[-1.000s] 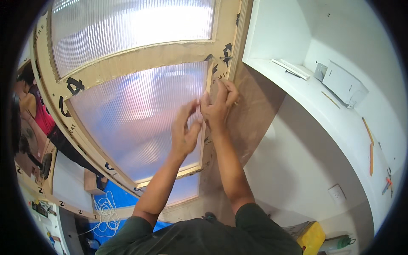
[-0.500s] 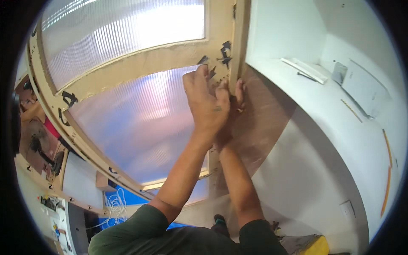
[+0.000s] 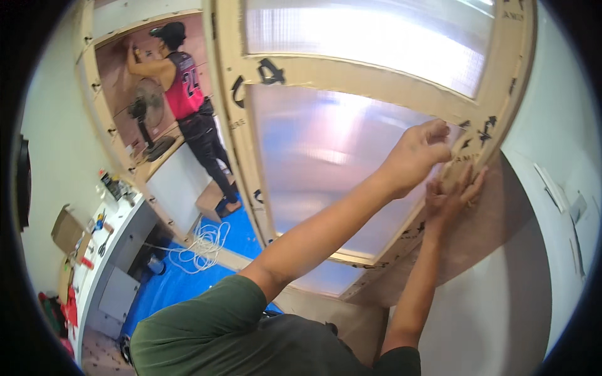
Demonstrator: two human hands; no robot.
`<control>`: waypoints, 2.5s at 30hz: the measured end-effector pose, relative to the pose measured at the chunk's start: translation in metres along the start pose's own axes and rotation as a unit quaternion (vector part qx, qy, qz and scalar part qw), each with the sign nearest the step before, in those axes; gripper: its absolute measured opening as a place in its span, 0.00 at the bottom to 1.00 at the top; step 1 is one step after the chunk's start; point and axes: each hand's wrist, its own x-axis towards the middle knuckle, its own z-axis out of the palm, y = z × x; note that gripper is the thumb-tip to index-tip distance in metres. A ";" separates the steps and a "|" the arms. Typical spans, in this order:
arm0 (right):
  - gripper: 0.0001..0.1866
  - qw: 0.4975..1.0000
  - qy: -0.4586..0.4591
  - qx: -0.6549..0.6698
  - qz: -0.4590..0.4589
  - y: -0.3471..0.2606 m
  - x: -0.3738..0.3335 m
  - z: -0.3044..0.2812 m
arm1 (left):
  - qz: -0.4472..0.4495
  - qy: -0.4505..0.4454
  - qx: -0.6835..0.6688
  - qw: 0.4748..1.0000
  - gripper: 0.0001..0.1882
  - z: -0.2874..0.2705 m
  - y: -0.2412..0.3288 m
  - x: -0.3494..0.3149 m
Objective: The person applies tape to a wooden frame holding a translucent panel and luego picks up the frame to move it.
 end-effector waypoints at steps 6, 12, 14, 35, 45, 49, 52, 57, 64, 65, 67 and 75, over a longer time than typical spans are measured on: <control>0.47 0.999 0.003 0.000 0.039 -0.010 0.004 0.000 | -0.063 0.062 -0.416 0.905 0.21 -0.057 0.029 -0.021; 0.48 0.998 -0.016 -0.052 0.039 -0.018 0.006 -0.008 | -0.079 0.067 -0.411 0.906 0.27 -0.114 0.064 -0.027; 0.47 0.998 0.021 0.009 0.050 -0.014 0.005 -0.003 | -0.082 0.088 -0.409 0.904 0.30 -0.127 0.075 -0.036; 0.43 0.998 0.044 -0.040 0.026 0.006 -0.002 0.006 | 0.141 0.291 0.647 0.690 0.33 -0.274 0.124 -0.086; 0.45 0.998 -0.003 -0.057 0.013 0.029 -0.010 0.010 | 0.250 0.353 0.708 0.558 0.43 -0.285 0.062 -0.076; 0.50 0.846 -0.206 -0.461 0.171 -0.060 0.031 0.020 | 0.266 0.376 0.657 0.596 0.45 -0.291 0.049 -0.093; 0.50 0.986 0.000 0.113 -0.119 0.042 0.008 0.024 | 0.260 0.375 0.608 0.649 0.46 -0.294 0.023 -0.117; 0.39 0.993 -0.016 0.047 -0.111 0.019 0.012 0.002 | 0.160 0.413 0.651 0.616 0.45 -0.282 -0.032 -0.188; 0.41 0.993 -0.029 -0.025 -0.111 0.016 0.004 -0.001 | 0.050 0.433 0.666 0.605 0.53 -0.283 -0.125 -0.288; 0.43 0.993 -0.042 -0.054 -0.100 0.020 0.001 -0.003 | 0.047 0.438 0.664 0.605 0.53 -0.281 -0.140 -0.305; 0.44 0.988 -0.049 -0.055 -0.136 0.025 0.002 -0.001 | -0.025 0.478 0.593 0.648 0.54 -0.281 -0.169 -0.341; 0.47 0.985 -0.099 -0.068 -0.127 0.028 0.002 -0.009 | -0.013 0.478 0.634 0.608 0.54 -0.283 -0.193 -0.364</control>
